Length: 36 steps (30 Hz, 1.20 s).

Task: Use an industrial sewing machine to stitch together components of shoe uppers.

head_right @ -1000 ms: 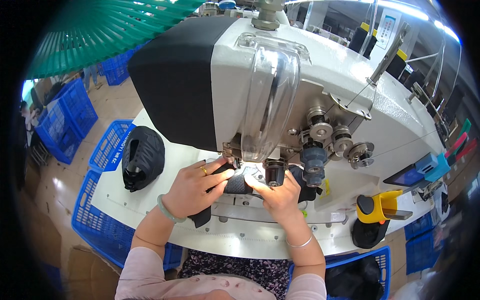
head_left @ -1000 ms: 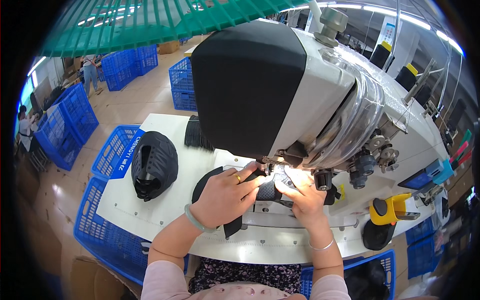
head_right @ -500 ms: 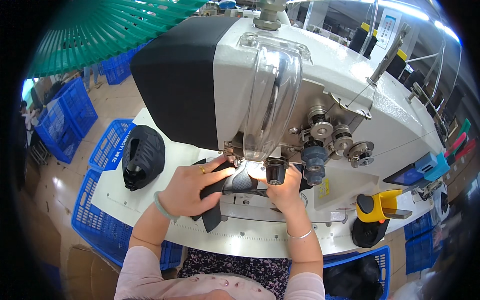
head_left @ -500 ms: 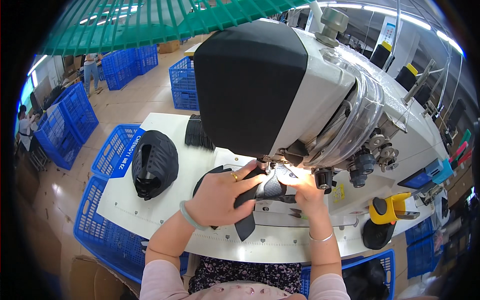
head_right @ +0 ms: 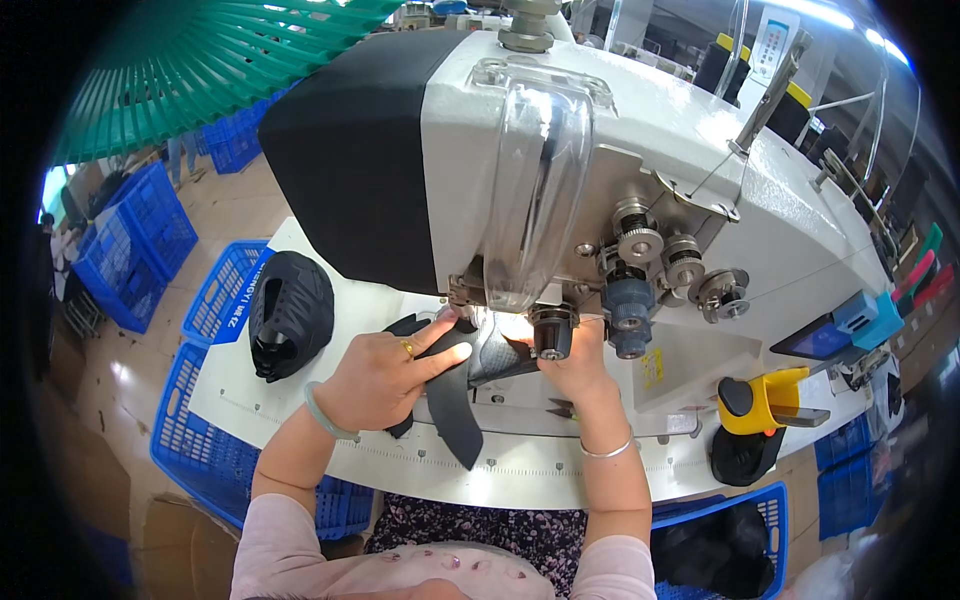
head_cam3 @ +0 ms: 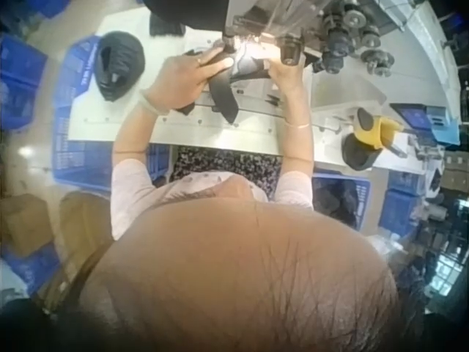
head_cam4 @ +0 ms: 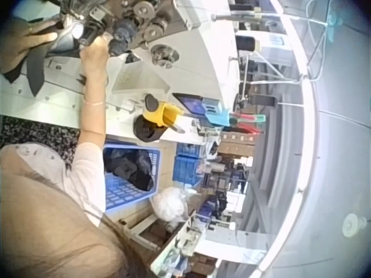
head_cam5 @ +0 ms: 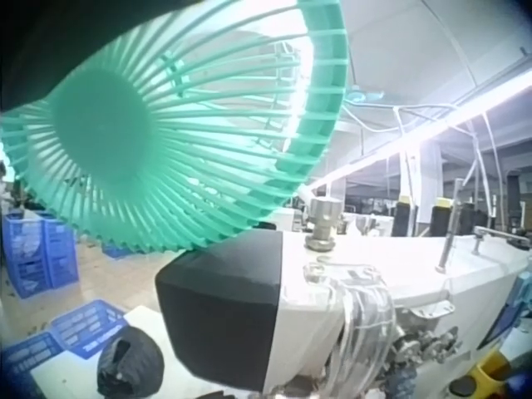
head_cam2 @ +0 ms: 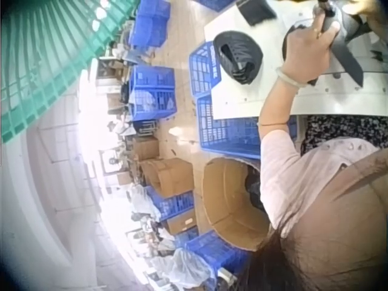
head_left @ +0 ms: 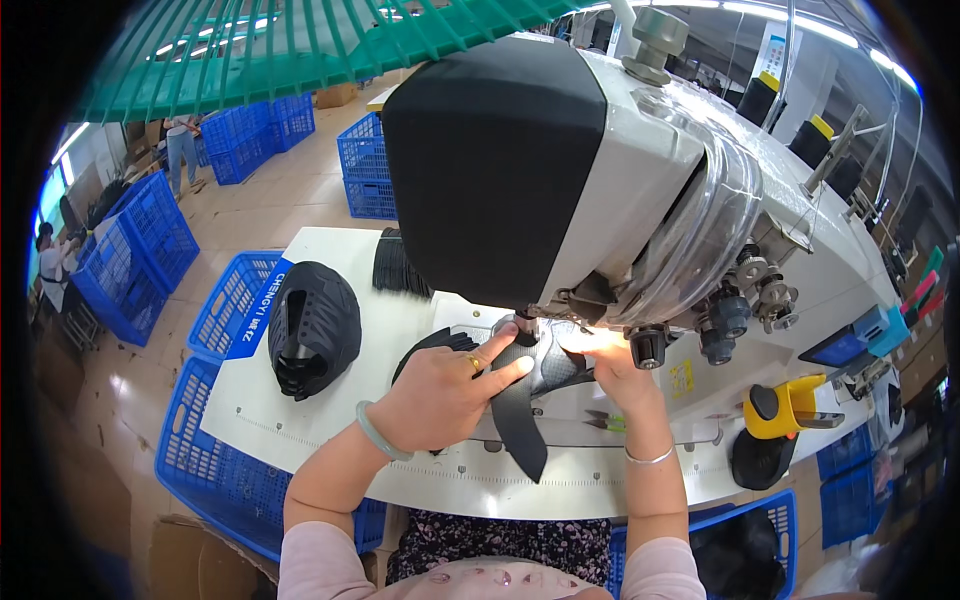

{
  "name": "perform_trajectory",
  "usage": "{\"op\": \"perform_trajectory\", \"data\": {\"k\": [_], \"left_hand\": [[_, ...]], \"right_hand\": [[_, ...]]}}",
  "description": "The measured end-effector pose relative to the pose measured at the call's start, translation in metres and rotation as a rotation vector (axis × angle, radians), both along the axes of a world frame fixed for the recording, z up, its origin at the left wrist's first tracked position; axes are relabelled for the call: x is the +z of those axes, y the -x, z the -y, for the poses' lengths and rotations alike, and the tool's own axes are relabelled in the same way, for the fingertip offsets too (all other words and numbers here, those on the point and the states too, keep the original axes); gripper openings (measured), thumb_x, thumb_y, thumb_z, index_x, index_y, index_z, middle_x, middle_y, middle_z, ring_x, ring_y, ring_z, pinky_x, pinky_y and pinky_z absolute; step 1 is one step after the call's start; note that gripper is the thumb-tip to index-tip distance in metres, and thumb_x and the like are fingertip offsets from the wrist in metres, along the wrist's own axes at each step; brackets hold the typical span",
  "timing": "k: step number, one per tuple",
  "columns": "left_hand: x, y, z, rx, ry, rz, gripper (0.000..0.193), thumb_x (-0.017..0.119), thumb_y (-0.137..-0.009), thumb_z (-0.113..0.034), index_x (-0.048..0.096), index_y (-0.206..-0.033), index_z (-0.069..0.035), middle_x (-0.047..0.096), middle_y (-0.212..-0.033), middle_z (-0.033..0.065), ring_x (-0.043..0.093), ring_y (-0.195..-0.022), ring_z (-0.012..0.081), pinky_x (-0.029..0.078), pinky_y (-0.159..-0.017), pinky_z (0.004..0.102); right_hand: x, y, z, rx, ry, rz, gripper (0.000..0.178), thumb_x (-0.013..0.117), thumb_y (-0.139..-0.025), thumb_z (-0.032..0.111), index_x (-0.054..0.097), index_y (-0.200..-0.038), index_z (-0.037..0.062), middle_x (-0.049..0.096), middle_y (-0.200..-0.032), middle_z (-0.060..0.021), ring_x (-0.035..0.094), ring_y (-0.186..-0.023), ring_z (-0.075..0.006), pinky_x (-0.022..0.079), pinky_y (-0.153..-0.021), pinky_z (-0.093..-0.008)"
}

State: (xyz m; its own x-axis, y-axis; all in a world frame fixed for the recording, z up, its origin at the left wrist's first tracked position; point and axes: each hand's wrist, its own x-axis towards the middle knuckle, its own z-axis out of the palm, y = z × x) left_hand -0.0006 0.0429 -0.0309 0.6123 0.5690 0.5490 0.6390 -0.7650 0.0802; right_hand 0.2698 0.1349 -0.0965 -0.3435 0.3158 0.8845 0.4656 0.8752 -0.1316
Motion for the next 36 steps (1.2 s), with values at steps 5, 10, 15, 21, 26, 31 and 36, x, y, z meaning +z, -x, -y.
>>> {"op": "perform_trajectory", "data": {"k": [5, 10, 15, 21, 26, 31, 36], "left_hand": [[-0.002, -0.009, 0.004, 0.063, -0.045, -0.040, 0.049, 0.061, -0.069, -0.007, 0.063, -0.118, -0.012, 0.054, -0.131, 0.0239, 0.056, -0.052, 0.0188, 0.048, -0.054, 0.0306], [-0.013, -0.015, 0.006, 0.089, -0.115, -0.045, 0.053, 0.063, -0.068, -0.004, 0.061, -0.121, -0.010, 0.049, -0.136, 0.0230, 0.051, -0.051, 0.0171, 0.044, -0.053, 0.0285], [-0.018, -0.024, 0.015, 0.189, -0.185, -0.093, 0.054, 0.064, -0.067, -0.005, 0.061, -0.121, -0.008, 0.048, -0.136, 0.0233, 0.056, -0.063, 0.0179, 0.047, -0.063, 0.0295], [-0.004, -0.029, 0.011, 0.183, -0.278, -0.042, 0.046, 0.063, -0.070, -0.006, 0.062, -0.116, -0.007, 0.054, -0.128, 0.0116, 0.061, -0.089, 0.0253, 0.050, -0.084, 0.0363], [-0.001, -0.022, -0.001, 0.008, -0.013, 0.321, 0.032, 0.064, -0.074, -0.005, 0.065, -0.106, -0.005, 0.062, -0.102, 0.0073, 0.062, -0.091, 0.0260, 0.052, -0.079, 0.0361], [0.002, -0.023, -0.007, 0.049, 0.101, 0.470, 0.022, 0.066, -0.078, -0.004, 0.067, -0.099, -0.008, 0.064, -0.086, 0.0047, 0.063, -0.079, 0.0237, 0.053, -0.069, 0.0330], [0.002, -0.030, -0.003, 0.121, 0.010, 0.420, 0.020, 0.066, -0.077, -0.006, 0.067, -0.096, -0.008, 0.065, -0.089, 0.0047, 0.063, -0.077, 0.0224, 0.053, -0.067, 0.0315]], "right_hand": [[-0.006, -0.011, -0.001, 0.006, 0.195, 0.176, 0.046, 0.053, -0.065, -0.019, 0.071, -0.097, 0.0073, 0.070, -0.094, -0.0098, 0.066, -0.087, -0.0250, 0.051, -0.079, -0.0333], [0.028, 0.000, 0.030, -0.114, -0.011, 0.203, 0.045, 0.058, -0.064, -0.013, 0.071, -0.101, 0.0091, 0.070, -0.095, -0.0098, 0.066, -0.088, -0.0269, 0.051, -0.082, -0.0342], [0.040, 0.005, 0.057, 0.058, 0.080, 0.225, 0.048, 0.076, -0.062, 0.006, 0.066, -0.109, 0.0109, 0.059, -0.117, -0.0127, 0.058, -0.107, -0.0373, 0.046, -0.095, -0.0465], [0.003, 0.014, 0.048, -0.001, -0.130, 0.314, 0.058, 0.074, -0.066, 0.004, 0.055, -0.121, 0.0121, 0.052, -0.120, -0.0086, 0.051, -0.114, -0.0331, 0.044, -0.096, -0.0514], [0.013, 0.016, 0.051, -0.015, -0.197, 0.273, 0.025, 0.062, -0.077, 0.007, 0.064, -0.102, 0.0050, 0.061, -0.112, -0.0102, 0.057, -0.108, -0.0330, 0.046, -0.091, -0.0485], [0.033, 0.017, 0.055, 0.032, -0.155, 0.264, 0.039, 0.064, -0.062, 0.006, 0.071, -0.100, 0.0087, 0.064, -0.100, -0.0026, 0.058, -0.088, -0.0233, 0.044, -0.075, -0.0359], [0.044, 0.016, 0.058, 0.118, 0.004, 0.314, 0.030, 0.074, -0.064, 0.012, 0.073, -0.095, 0.0115, 0.062, -0.093, -0.0014, 0.055, -0.087, -0.0225, 0.044, -0.076, -0.0351]]}}
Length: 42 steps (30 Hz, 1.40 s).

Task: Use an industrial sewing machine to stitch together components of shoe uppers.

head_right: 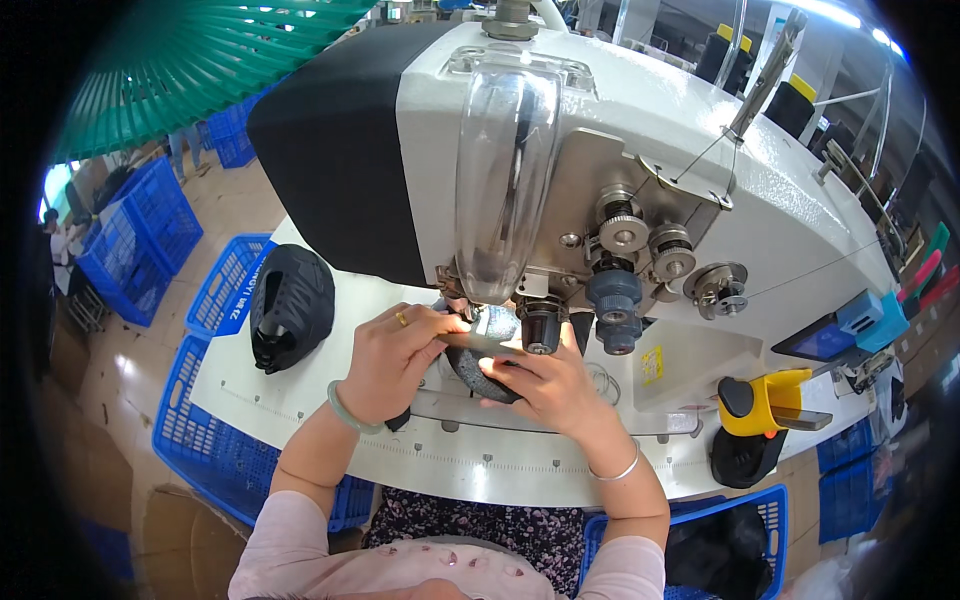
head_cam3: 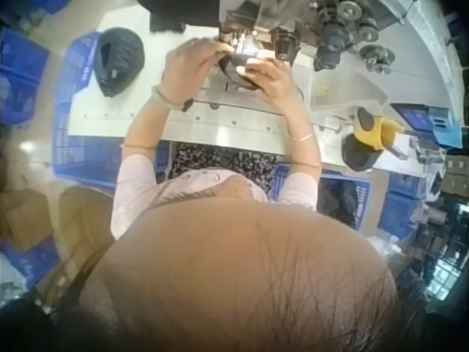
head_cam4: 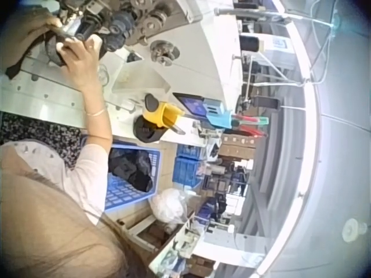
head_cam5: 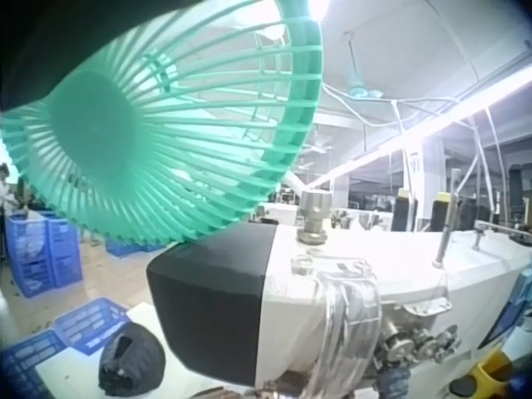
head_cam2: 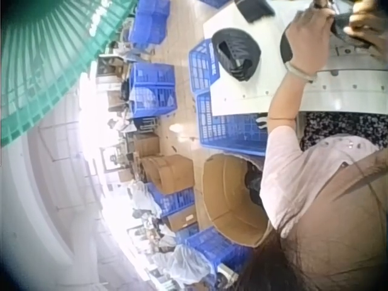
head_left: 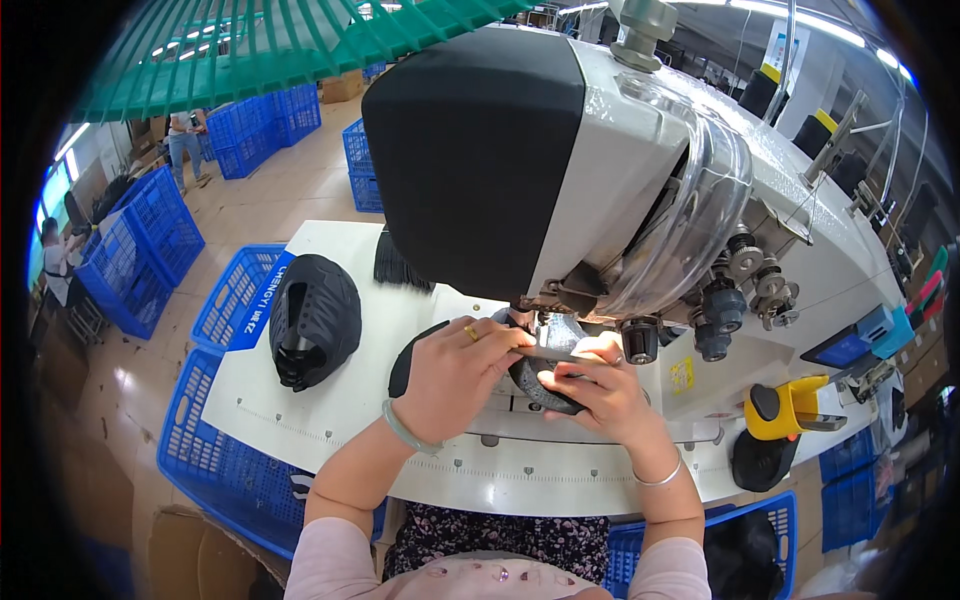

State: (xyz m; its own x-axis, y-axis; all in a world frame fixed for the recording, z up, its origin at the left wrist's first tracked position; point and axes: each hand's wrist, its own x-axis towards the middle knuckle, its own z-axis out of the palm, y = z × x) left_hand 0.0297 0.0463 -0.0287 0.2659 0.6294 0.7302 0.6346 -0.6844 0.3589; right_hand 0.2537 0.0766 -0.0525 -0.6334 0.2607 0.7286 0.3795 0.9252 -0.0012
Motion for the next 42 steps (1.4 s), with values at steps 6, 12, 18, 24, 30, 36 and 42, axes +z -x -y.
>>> {"op": "perform_trajectory", "data": {"k": [6, 12, 18, 24, 30, 36, 42], "left_hand": [[-0.010, 0.001, 0.006, 0.004, -0.231, -0.242, 0.025, 0.062, -0.072, -0.008, 0.064, -0.097, -0.005, 0.062, -0.105, 0.0064, 0.061, -0.099, 0.0231, 0.054, -0.079, 0.0316], [-0.010, 0.001, 0.008, 0.008, -0.252, -0.294, 0.027, 0.061, -0.073, -0.008, 0.062, -0.099, -0.004, 0.061, -0.107, 0.0087, 0.060, -0.105, 0.0250, 0.054, -0.085, 0.0330], [-0.008, -0.001, 0.007, 0.001, -0.228, -0.272, 0.029, 0.061, -0.073, -0.006, 0.060, -0.101, -0.003, 0.058, -0.107, 0.0087, 0.060, -0.103, 0.0257, 0.054, -0.082, 0.0332], [-0.005, -0.003, 0.005, -0.014, -0.169, -0.249, 0.036, 0.059, -0.068, 0.001, 0.061, -0.104, -0.002, 0.055, -0.107, 0.0078, 0.060, -0.096, 0.0263, 0.055, -0.078, 0.0349], [0.000, -0.002, 0.000, 0.018, -0.242, -0.334, 0.032, 0.060, -0.069, -0.002, 0.062, -0.100, -0.002, 0.058, -0.105, 0.0076, 0.061, -0.096, 0.0254, 0.055, -0.078, 0.0351], [-0.004, 0.005, -0.006, -0.025, -0.141, -0.150, 0.023, 0.064, -0.073, -0.008, 0.063, -0.096, -0.006, 0.063, -0.087, 0.0032, 0.063, -0.080, 0.0205, 0.053, -0.071, 0.0304], [-0.008, -0.008, -0.006, 0.028, -0.153, 0.014, 0.028, 0.067, -0.067, 0.000, 0.067, -0.095, -0.006, 0.064, -0.085, 0.0048, 0.064, -0.074, 0.0231, 0.052, -0.064, 0.0314]], "right_hand": [[-0.002, -0.005, -0.002, 0.033, 0.057, -0.014, 0.029, 0.079, -0.063, 0.017, 0.073, -0.090, 0.0089, 0.062, -0.090, -0.0027, 0.055, -0.087, -0.0234, 0.045, -0.077, -0.0344], [-0.003, 0.001, 0.000, 0.037, 0.097, -0.122, 0.027, 0.078, -0.061, 0.017, 0.072, -0.086, 0.0082, 0.062, -0.086, -0.0038, 0.055, -0.081, -0.0230, 0.045, -0.074, -0.0334], [-0.003, 0.002, -0.003, 0.036, 0.096, -0.188, 0.026, 0.078, -0.061, 0.015, 0.072, -0.085, 0.0075, 0.060, -0.084, -0.0035, 0.056, -0.078, -0.0209, 0.044, -0.073, -0.0326], [-0.002, 0.003, -0.007, 0.018, 0.083, -0.206, 0.024, 0.076, -0.060, 0.012, 0.072, -0.083, 0.0071, 0.060, -0.085, -0.0040, 0.057, -0.078, -0.0212, 0.046, -0.074, -0.0321], [-0.006, 0.002, -0.012, 0.033, 0.116, -0.210, 0.037, 0.079, -0.062, 0.014, 0.071, -0.098, 0.0158, 0.068, -0.097, -0.0038, 0.060, -0.094, -0.0287, 0.041, -0.085, -0.0419], [-0.005, -0.003, -0.010, -0.076, 0.081, -0.060, 0.043, 0.071, -0.059, 0.001, 0.070, -0.099, 0.0148, 0.067, -0.106, 0.0001, 0.060, -0.099, -0.0283, 0.042, -0.084, -0.0460], [-0.002, -0.007, -0.004, -0.100, 0.021, 0.064, 0.045, 0.068, -0.061, -0.001, 0.070, -0.103, 0.0141, 0.065, -0.109, 0.0000, 0.060, -0.102, -0.0255, 0.041, -0.086, -0.0476]]}}
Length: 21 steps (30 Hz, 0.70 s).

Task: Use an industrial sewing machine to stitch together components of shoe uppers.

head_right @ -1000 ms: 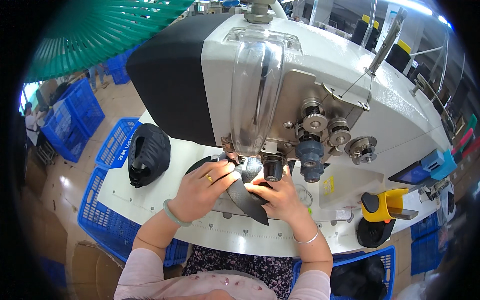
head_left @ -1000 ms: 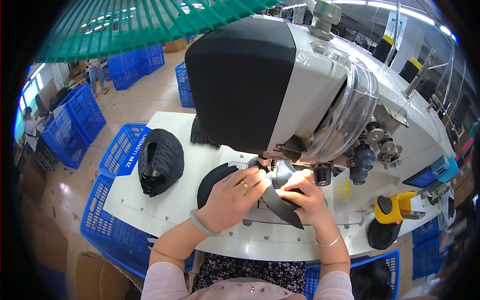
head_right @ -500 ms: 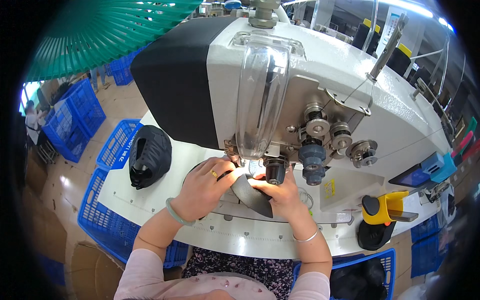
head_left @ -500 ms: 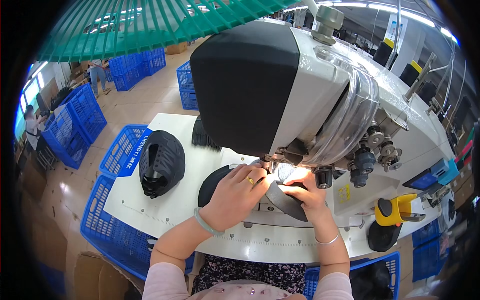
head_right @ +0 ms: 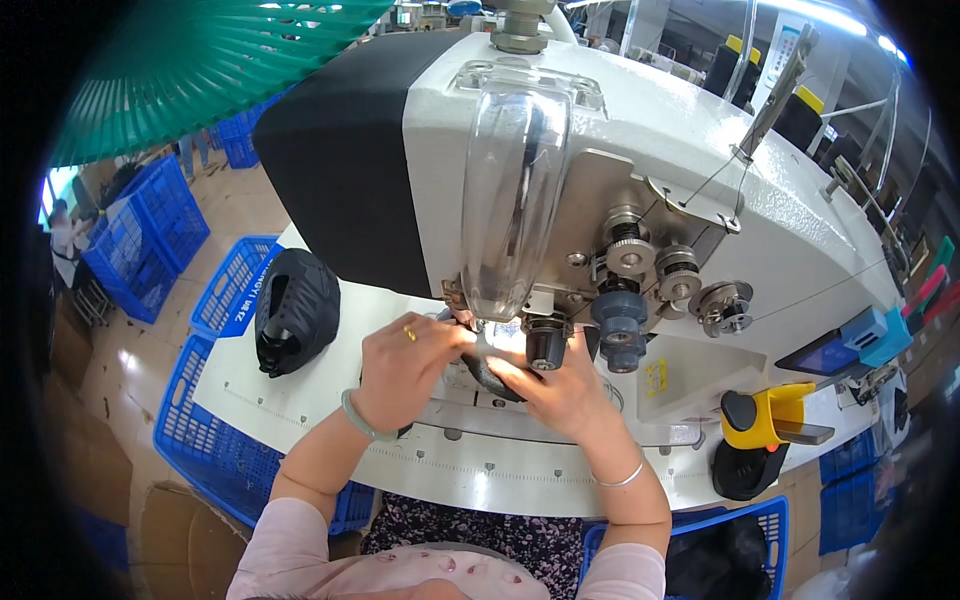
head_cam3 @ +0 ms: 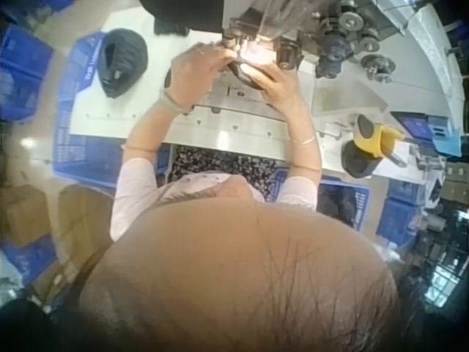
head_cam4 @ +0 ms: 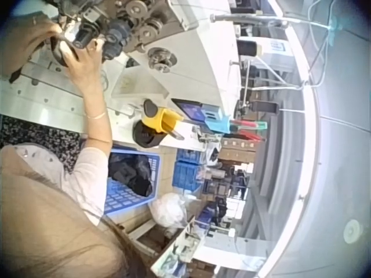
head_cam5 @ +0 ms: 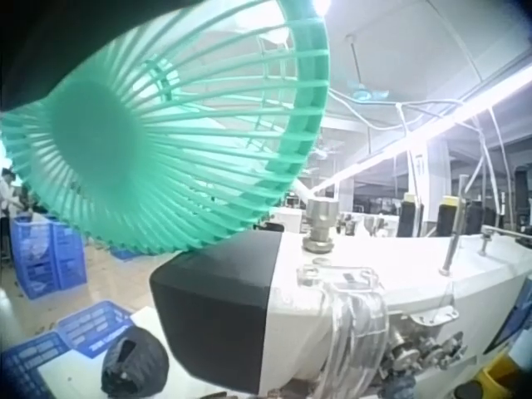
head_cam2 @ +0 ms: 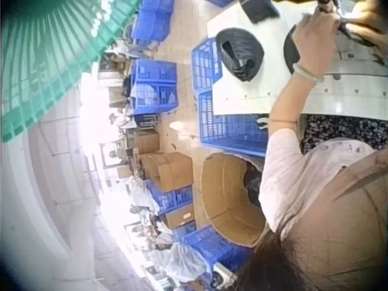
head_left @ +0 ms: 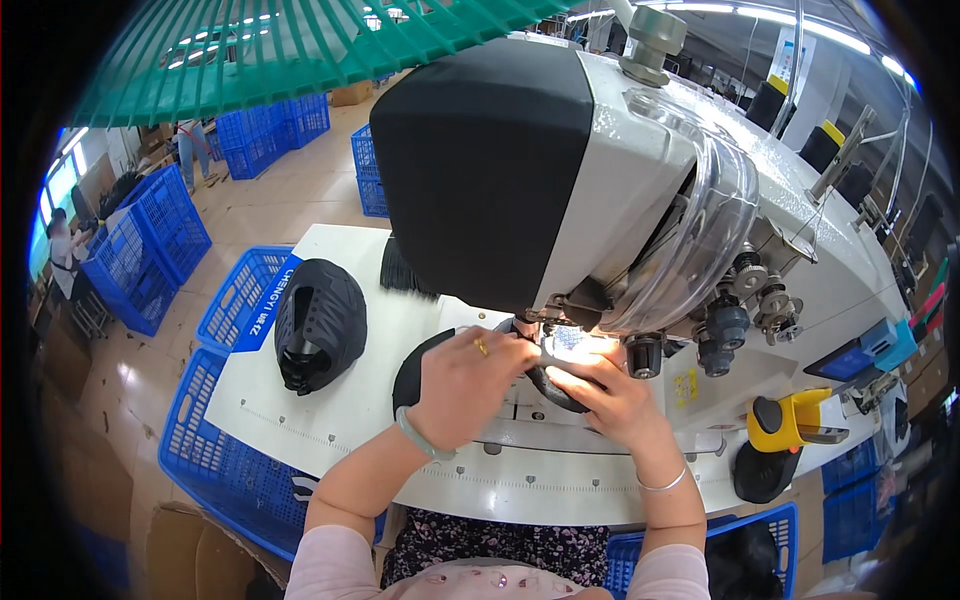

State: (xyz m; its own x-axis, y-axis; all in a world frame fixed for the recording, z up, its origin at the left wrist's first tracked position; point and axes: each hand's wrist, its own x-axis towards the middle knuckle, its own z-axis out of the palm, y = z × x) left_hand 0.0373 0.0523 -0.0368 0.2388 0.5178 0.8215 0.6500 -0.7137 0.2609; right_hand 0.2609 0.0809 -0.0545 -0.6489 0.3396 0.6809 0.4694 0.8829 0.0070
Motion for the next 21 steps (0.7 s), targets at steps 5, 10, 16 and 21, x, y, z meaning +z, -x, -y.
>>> {"op": "perform_trajectory", "data": {"k": [5, 10, 16, 21], "left_hand": [[-0.004, -0.004, 0.011, 0.076, -0.127, -0.126, 0.030, 0.065, -0.067, 0.000, 0.067, -0.096, -0.007, 0.063, -0.096, 0.0025, 0.063, -0.086, 0.0214, 0.051, -0.071, 0.0323], [-0.003, -0.004, 0.014, 0.088, -0.103, -0.170, 0.032, 0.064, -0.067, 0.000, 0.066, -0.098, -0.008, 0.061, -0.101, 0.0020, 0.062, -0.094, 0.0217, 0.051, -0.076, 0.0331], [0.001, -0.003, 0.013, 0.063, -0.072, -0.188, 0.034, 0.061, -0.067, 0.001, 0.065, -0.100, -0.007, 0.059, -0.101, 0.0039, 0.061, -0.095, 0.0233, 0.051, -0.078, 0.0349], [0.003, -0.001, 0.007, 0.047, -0.088, -0.221, 0.034, 0.062, -0.066, -0.001, 0.064, -0.099, -0.006, 0.058, -0.101, 0.0050, 0.060, -0.093, 0.0243, 0.054, -0.074, 0.0340]], "right_hand": [[0.003, 0.004, 0.002, 0.044, 0.052, -0.074, 0.043, 0.069, -0.066, 0.003, 0.068, -0.108, 0.0101, 0.065, -0.110, -0.0025, 0.059, -0.102, -0.0266, 0.039, -0.087, -0.0490], [-0.001, 0.005, -0.001, 0.067, -0.011, -0.101, 0.041, 0.069, -0.068, 0.007, 0.067, -0.110, 0.0074, 0.065, -0.111, -0.0045, 0.059, -0.102, -0.0282, 0.039, -0.087, -0.0504], [-0.005, 0.005, -0.003, 0.072, -0.036, -0.103, 0.040, 0.067, -0.070, 0.009, 0.066, -0.110, 0.0052, 0.064, -0.112, -0.0050, 0.059, -0.101, -0.0290, 0.039, -0.085, -0.0497], [-0.005, 0.009, 0.003, -0.005, -0.081, -0.076, 0.042, 0.067, -0.067, 0.009, 0.065, -0.109, 0.0035, 0.062, -0.115, -0.0052, 0.058, -0.100, -0.0282, 0.039, -0.079, -0.0480]]}}
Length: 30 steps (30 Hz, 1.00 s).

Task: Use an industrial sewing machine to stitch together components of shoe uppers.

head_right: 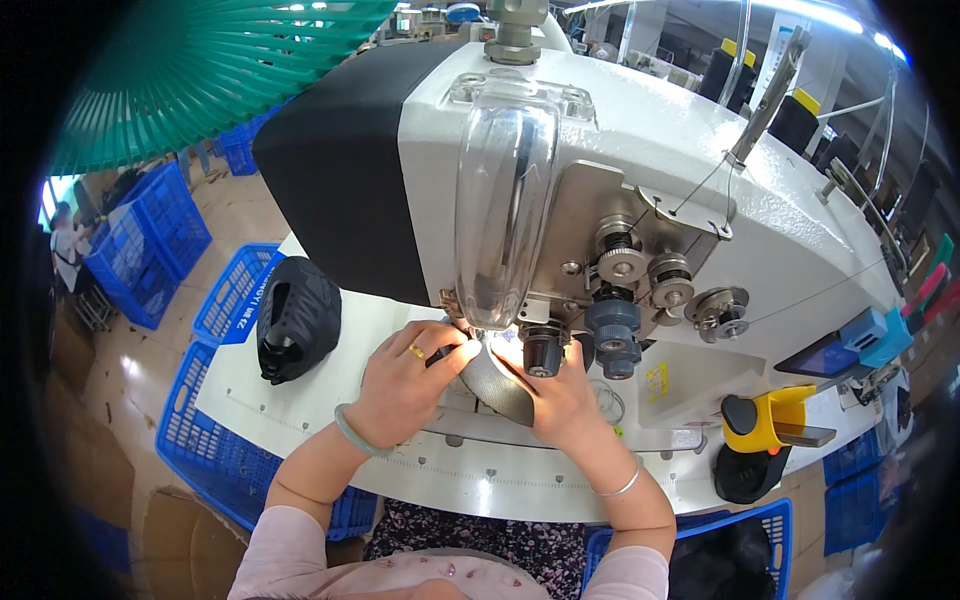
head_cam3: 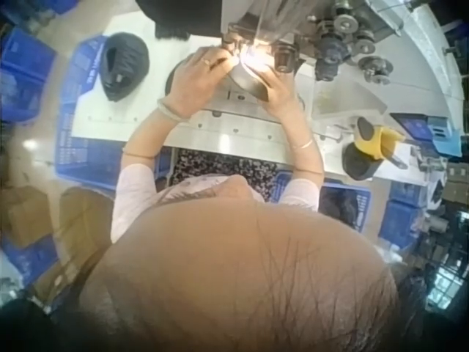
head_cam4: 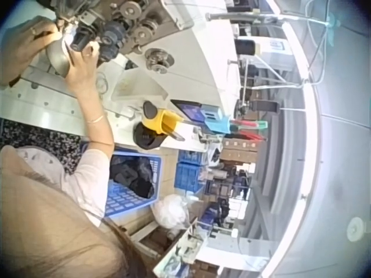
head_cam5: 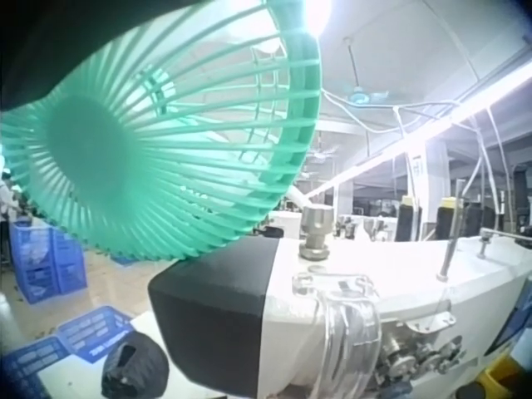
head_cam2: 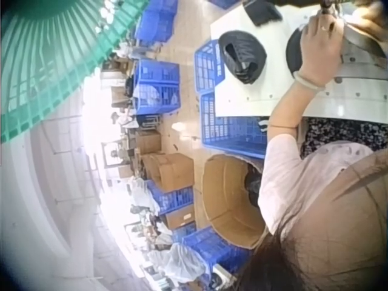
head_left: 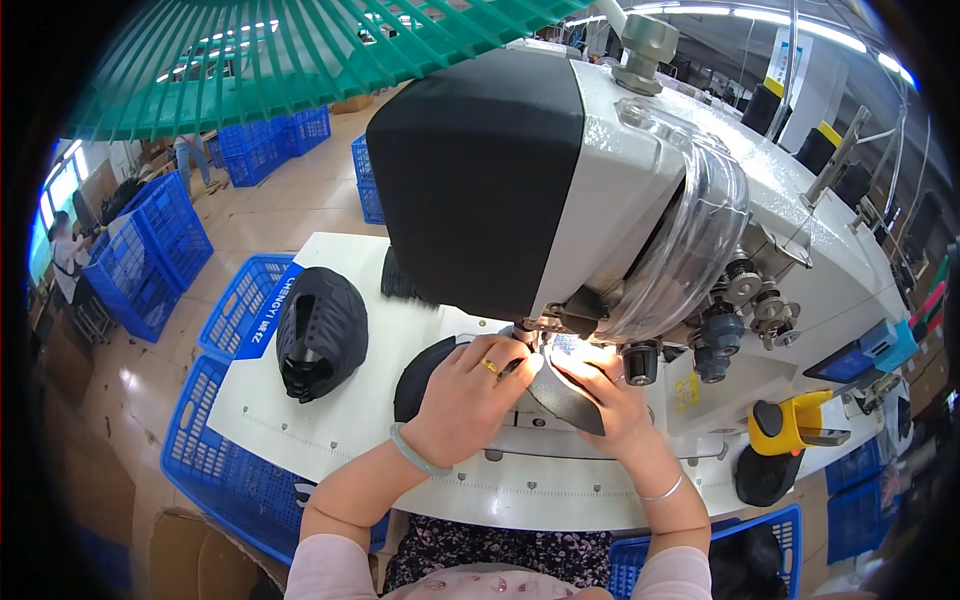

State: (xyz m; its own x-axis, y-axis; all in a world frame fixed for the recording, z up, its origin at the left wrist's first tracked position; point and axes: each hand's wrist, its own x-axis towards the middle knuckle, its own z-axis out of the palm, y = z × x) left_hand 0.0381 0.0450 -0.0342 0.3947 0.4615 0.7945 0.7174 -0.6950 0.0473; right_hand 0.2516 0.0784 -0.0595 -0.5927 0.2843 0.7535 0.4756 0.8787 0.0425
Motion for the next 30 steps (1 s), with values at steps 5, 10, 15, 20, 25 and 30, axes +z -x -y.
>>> {"op": "perform_trajectory", "data": {"k": [5, 10, 15, 20, 25, 30], "left_hand": [[0.001, 0.008, -0.005, -0.037, 0.017, 0.023, 0.029, 0.066, -0.067, -0.001, 0.066, -0.096, -0.005, 0.062, -0.092, 0.0050, 0.062, -0.080, 0.0212, 0.054, -0.066, 0.0313], [-0.003, 0.003, -0.010, -0.036, 0.350, 0.428, 0.027, 0.069, -0.068, 0.000, 0.070, -0.094, -0.006, 0.066, -0.080, 0.0067, 0.063, -0.070, 0.0211, 0.052, -0.061, 0.0304], [-0.007, -0.005, 0.000, 0.010, -0.020, 0.186, 0.031, 0.067, -0.065, 0.001, 0.069, -0.095, -0.006, 0.065, -0.088, 0.0050, 0.063, -0.079, 0.0218, 0.052, -0.066, 0.0319], [-0.004, -0.006, 0.005, 0.024, -0.068, 0.093, 0.033, 0.065, -0.063, 0.001, 0.068, -0.095, -0.005, 0.063, -0.098, 0.0028, 0.062, -0.091, 0.0229, 0.052, -0.074, 0.0337], [-0.002, 0.001, 0.003, -0.034, -0.003, 0.067, 0.032, 0.064, -0.063, 0.001, 0.066, -0.095, -0.004, 0.061, -0.098, 0.0041, 0.061, -0.093, 0.0241, 0.054, -0.077, 0.0347], [0.000, 0.003, 0.000, -0.059, 0.017, 0.063, 0.033, 0.063, -0.064, 0.001, 0.065, -0.097, -0.003, 0.060, -0.100, 0.0054, 0.061, -0.092, 0.0245, 0.054, -0.078, 0.0345]], "right_hand": [[0.006, 0.006, 0.007, -0.037, 0.011, 0.014, 0.044, 0.066, -0.066, 0.005, 0.065, -0.110, 0.0037, 0.062, -0.115, -0.0053, 0.058, -0.098, -0.0269, 0.039, -0.076, -0.0458], [0.012, 0.008, 0.013, -0.096, 0.008, 0.100, 0.049, 0.066, -0.063, 0.003, 0.064, -0.113, 0.0049, 0.061, -0.113, -0.0054, 0.058, -0.095, -0.0254, 0.037, -0.074, -0.0457], [0.014, 0.007, 0.024, -0.128, 0.335, -0.011, 0.065, 0.070, -0.058, 0.005, 0.058, -0.122, 0.0056, 0.060, -0.106, -0.0092, 0.054, -0.096, -0.0296, 0.035, -0.087, -0.0463], [0.010, 0.007, 0.026, -0.122, 0.383, -0.041, 0.069, 0.070, -0.058, 0.004, 0.055, -0.125, 0.0062, 0.060, -0.107, -0.0129, 0.052, -0.099, -0.0343, 0.033, -0.094, -0.0463], [0.010, 0.015, 0.030, -0.136, 0.361, -0.083, 0.068, 0.070, -0.059, 0.001, 0.055, -0.125, 0.0058, 0.059, -0.109, -0.0141, 0.052, -0.101, -0.0359, 0.035, -0.092, -0.0467], [0.011, 0.020, 0.031, -0.174, 0.179, -0.051, 0.062, 0.068, -0.057, -0.002, 0.057, -0.118, 0.0024, 0.051, -0.110, -0.0116, 0.049, -0.101, -0.0339, 0.042, -0.087, -0.0432]]}}
